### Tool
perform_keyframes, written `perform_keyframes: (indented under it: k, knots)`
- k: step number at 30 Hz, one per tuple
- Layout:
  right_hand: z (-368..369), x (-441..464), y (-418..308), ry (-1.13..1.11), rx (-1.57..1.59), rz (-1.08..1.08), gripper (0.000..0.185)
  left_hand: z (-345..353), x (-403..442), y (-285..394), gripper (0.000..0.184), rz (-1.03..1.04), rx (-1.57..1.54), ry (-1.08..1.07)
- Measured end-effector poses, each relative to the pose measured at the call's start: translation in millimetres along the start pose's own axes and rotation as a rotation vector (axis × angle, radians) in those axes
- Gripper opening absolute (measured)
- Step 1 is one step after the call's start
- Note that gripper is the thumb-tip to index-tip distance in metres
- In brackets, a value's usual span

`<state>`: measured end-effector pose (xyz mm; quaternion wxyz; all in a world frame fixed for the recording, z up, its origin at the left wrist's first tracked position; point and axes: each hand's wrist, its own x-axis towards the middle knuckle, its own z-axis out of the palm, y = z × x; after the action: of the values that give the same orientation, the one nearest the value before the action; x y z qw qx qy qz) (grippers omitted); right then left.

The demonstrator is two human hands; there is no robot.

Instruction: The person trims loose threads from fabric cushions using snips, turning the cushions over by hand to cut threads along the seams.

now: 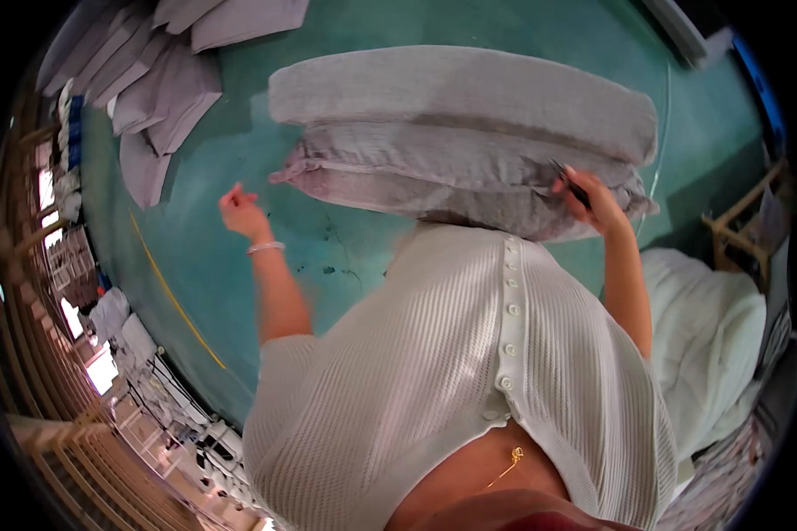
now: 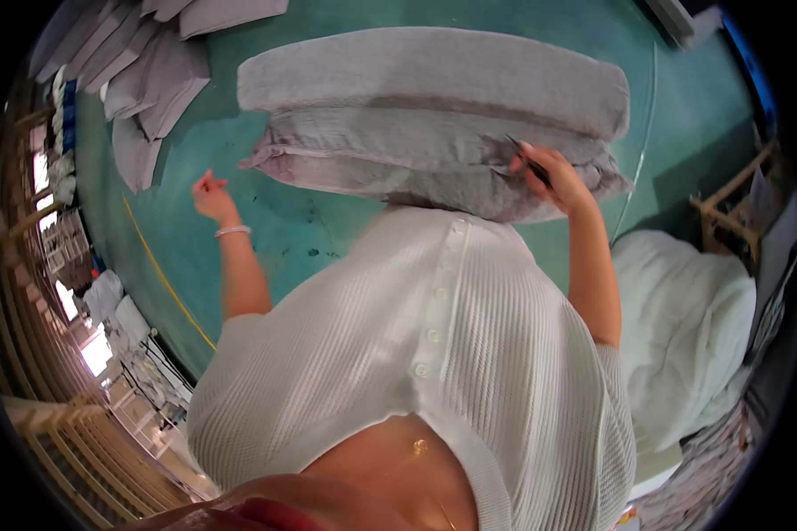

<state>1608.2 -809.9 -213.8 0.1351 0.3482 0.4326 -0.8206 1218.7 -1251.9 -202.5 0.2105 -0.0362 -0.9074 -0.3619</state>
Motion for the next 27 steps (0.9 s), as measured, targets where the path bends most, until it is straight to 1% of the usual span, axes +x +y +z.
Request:
perform_keyframes:
  k: [1,2,3,4,6,8,9,10,11,12,13,14,16,18,19,21,23,25,26,27]
  knots:
    - [1,-6,-1,-0.007,0.035,-0.018,0.037,-15,22,-24,0.011,-0.125,0.077,0.076]
    - [5,-11,-1,-0.027,0.024,-0.021,0.037,-29,40,-34,0.014,-0.167,0.145,0.085]
    - [7,-17,-2,0.017,0.039,-0.022,0.037,-39,54,-42,0.018,-0.211,0.210,0.089]
    - [8,-20,-2,0.064,0.053,-0.024,0.038,-45,71,-53,0.018,-0.217,0.211,0.101]
    - [9,-24,1,0.091,0.063,-0.025,0.038,-43,112,-83,0.023,0.051,0.604,0.022]
    - [7,-27,4,0.128,0.080,-0.025,0.039,-21,168,-121,0.027,0.609,0.910,-0.140]
    - [4,-29,6,0.162,0.102,-0.067,0.040,-8,165,-81,0.026,0.361,0.784,-0.134]
    - [2,-31,8,0.196,0.127,-0.112,0.040,5,162,-16,0.025,0.119,0.652,-0.128]
    - [0,-36,6,0.192,0.157,-0.141,0.040,16,170,13,0.026,0.033,0.527,-0.262]
    - [-2,-40,8,0.198,0.160,-0.140,0.040,40,190,8,0.030,0.159,0.534,-0.243]
    - [-3,-43,10,0.276,0.186,-0.199,0.040,66,208,-2,0.036,0.426,0.553,-0.172]
    - [-5,-47,12,0.353,0.210,-0.258,0.039,87,210,11,0.038,0.617,0.487,-0.069]
    - [-18,-53,22,0.337,0.227,-0.282,0.039,110,192,65,0.039,0.817,0.259,-0.003]
    - [-24,-60,32,0.383,0.267,-0.331,0.040,119,164,101,0.034,0.659,0.142,-0.245]
    - [-25,-62,36,0.375,0.294,-0.350,0.040,118,148,110,0.030,0.486,0.182,-0.440]
    - [-20,-70,42,0.372,0.324,-0.347,0.040,123,110,105,0.021,0.535,0.232,-0.453]
    - [-15,-73,48,0.369,0.353,-0.344,0.039,107,60,119,0.017,0.391,0.243,-0.539]
    - [-9,-72,54,0.399,0.399,-0.320,0.039,108,27,91,0.016,0.317,0.092,-0.534]
    - [-8,-70,55,0.398,0.399,-0.317,0.039,108,17,84,0.016,0.315,0.095,-0.534]
    - [-6,-67,55,0.380,0.394,-0.303,0.039,108,9,79,0.016,0.293,0.082,-0.427]
